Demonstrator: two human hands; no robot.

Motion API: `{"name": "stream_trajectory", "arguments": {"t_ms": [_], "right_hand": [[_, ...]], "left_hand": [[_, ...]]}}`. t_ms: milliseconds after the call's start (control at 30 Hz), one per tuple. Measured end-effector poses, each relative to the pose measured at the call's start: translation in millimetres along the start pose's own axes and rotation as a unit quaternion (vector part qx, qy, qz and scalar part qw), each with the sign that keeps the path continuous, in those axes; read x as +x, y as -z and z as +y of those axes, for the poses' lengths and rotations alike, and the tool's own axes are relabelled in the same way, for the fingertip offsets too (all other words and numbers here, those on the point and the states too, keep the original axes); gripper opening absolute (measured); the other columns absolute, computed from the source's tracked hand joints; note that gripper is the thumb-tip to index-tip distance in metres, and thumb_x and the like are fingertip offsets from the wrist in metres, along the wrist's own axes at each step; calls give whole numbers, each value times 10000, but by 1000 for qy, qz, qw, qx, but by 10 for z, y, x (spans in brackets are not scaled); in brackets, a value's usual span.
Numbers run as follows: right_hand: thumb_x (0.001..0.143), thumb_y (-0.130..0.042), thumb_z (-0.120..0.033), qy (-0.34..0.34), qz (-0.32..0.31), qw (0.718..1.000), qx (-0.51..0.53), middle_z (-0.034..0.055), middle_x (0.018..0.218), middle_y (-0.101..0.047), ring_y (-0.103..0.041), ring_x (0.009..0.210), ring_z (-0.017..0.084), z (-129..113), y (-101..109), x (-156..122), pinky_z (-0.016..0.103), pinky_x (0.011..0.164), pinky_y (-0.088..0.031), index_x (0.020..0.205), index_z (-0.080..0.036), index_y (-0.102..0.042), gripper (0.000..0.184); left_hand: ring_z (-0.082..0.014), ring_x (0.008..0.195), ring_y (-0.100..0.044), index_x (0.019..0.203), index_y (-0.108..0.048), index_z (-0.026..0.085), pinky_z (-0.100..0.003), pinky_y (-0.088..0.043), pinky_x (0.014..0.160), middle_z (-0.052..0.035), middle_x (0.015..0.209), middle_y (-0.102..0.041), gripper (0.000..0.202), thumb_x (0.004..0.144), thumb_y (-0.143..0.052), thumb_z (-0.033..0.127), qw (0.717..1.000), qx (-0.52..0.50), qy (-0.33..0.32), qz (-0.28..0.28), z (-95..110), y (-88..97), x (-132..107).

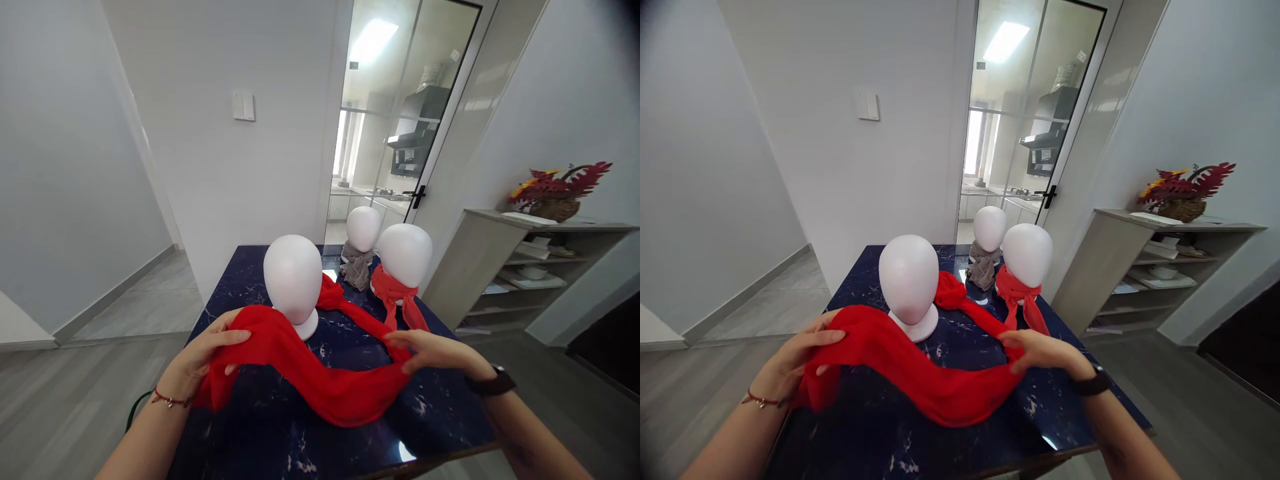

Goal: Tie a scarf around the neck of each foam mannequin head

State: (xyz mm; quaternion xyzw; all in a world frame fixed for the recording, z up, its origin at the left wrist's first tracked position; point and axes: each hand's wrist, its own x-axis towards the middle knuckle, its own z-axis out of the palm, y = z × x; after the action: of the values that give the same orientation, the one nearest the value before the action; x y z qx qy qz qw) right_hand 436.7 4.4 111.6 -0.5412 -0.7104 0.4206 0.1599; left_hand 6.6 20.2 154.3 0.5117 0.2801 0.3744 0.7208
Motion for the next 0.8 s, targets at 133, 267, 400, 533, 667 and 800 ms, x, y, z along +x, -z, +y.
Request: {"name": "stream_trajectory", "arguments": {"t_ms": [133, 267, 400, 533, 667, 800], "right_hand": [[677, -739, -381, 178, -23, 979, 93, 87, 1366, -488, -444, 1265, 239, -709, -725, 344, 391, 1082, -328, 1384, -217, -397, 803], [518, -831, -385, 202, -278, 924, 168, 8, 1008, -695, -622, 990, 208, -872, -1496, 833, 299, 968, -430, 1077, -208, -643, 616], [518, -832, -406, 112, -432, 835, 321, -16, 586, -659, -612, 494, 135, -498, -1556, 909, 211, 523, -504, 813, -138, -653, 436], [641, -722, -556, 169, -277, 803, 500, -13, 420, -565, -534, 338, 121, -378, -1037, 594, 219, 438, -484, 778, -83, -644, 499], [798, -624, -445, 159, -270, 818, 482, 18, 472, -612, -547, 334, 119, -706, -650, 414, 213, 434, -492, 889, -75, -611, 381], [793, -632, -434, 122, -348, 826, 426, 47, 584, -669, -525, 316, 88, -1091, -511, 527, 152, 351, -431, 997, -86, -550, 411]], "left_hand": [[-48, 317, -442, 892, -690, 153, -142, -322, 311, -29, 586, -642, 226, 687, -713, 246, 1000, 18, 11, -15, 13, -165, 1], [-77, 391, -503, 829, -711, 181, -148, -368, 351, -3, 572, -639, 240, 597, -760, 216, 994, 21, -52, 93, 2, -46, -216], [-127, 455, -572, 819, -717, 230, -182, -445, 402, 19, 588, -674, 206, 614, -739, 225, 984, 74, -41, 158, 68, 430, -557], [-269, 1018, -627, 1095, -674, 268, -345, -492, 887, -39, 1114, -687, 440, 660, -734, 251, 935, 331, 127, -9, 164, 575, -601], [-310, 1333, -349, 1368, -423, 299, -452, -232, 1108, -58, 1458, -392, 857, 594, -791, 318, 888, 449, 71, -61, 42, 110, -136], [-292, 1313, -373, 1412, -336, 240, -426, -269, 1089, -116, 1457, -374, 989, 559, -813, 391, 930, 271, -34, -246, -190, -390, 487]]}}
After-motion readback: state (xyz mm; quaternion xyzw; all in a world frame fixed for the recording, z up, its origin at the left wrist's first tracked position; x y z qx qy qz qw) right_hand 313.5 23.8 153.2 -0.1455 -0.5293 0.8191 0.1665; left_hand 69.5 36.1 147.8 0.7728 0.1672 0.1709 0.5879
